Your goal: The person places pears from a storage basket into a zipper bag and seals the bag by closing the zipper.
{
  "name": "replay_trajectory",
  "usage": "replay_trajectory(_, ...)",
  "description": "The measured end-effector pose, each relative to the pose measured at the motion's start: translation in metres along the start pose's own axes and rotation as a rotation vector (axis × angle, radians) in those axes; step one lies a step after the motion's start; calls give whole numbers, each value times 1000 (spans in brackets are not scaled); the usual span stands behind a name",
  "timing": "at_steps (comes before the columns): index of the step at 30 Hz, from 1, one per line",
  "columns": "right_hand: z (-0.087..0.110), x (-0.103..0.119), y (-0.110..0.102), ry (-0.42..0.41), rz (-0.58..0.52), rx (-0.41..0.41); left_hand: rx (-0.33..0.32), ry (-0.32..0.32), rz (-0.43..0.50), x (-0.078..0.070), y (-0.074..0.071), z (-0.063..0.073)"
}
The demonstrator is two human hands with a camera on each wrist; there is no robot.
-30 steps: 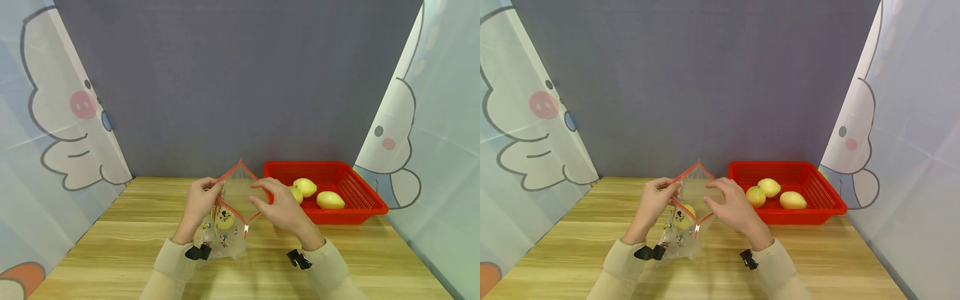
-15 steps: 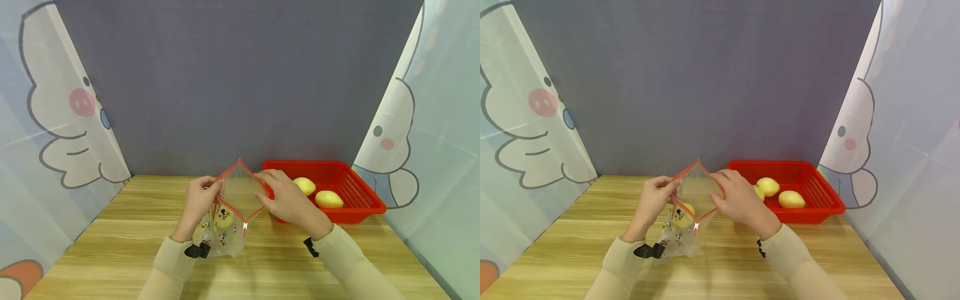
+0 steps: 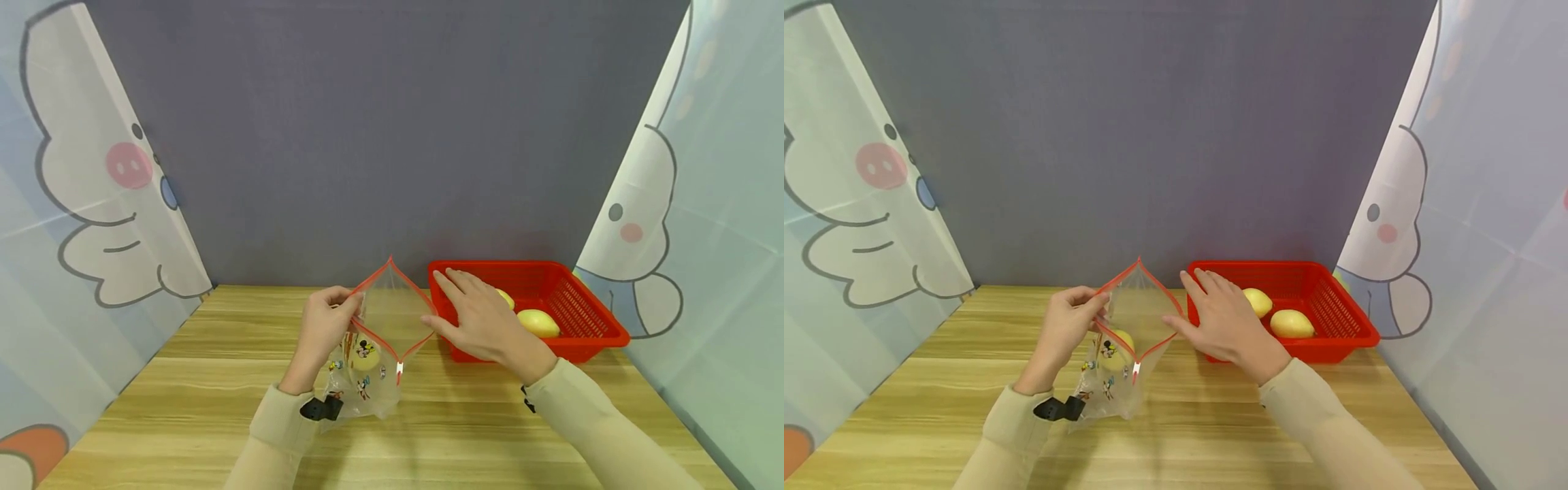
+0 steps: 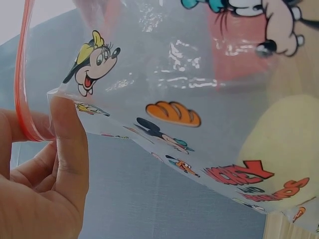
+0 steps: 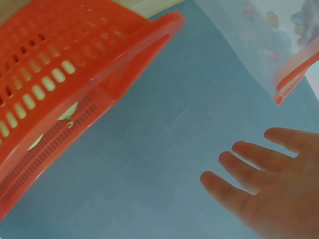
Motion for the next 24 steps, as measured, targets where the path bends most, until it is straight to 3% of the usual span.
replay_trajectory(12, 2, -32, 4, 188, 39, 159, -1, -14, 3, 1, -1, -1)
replay_trajectory(24, 3, -55, 10, 279, 33, 249, -1, -9, 1, 1, -3, 0)
Point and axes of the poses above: each hand's wrist, its own z-axis away from the middle knuckle, its own y-axis out of the palm, x = y × z, the point moved 2 cm from there along -z, towards the middle knuckle, and after that the axes turned 1 degree about x, right-handed, at the moved point
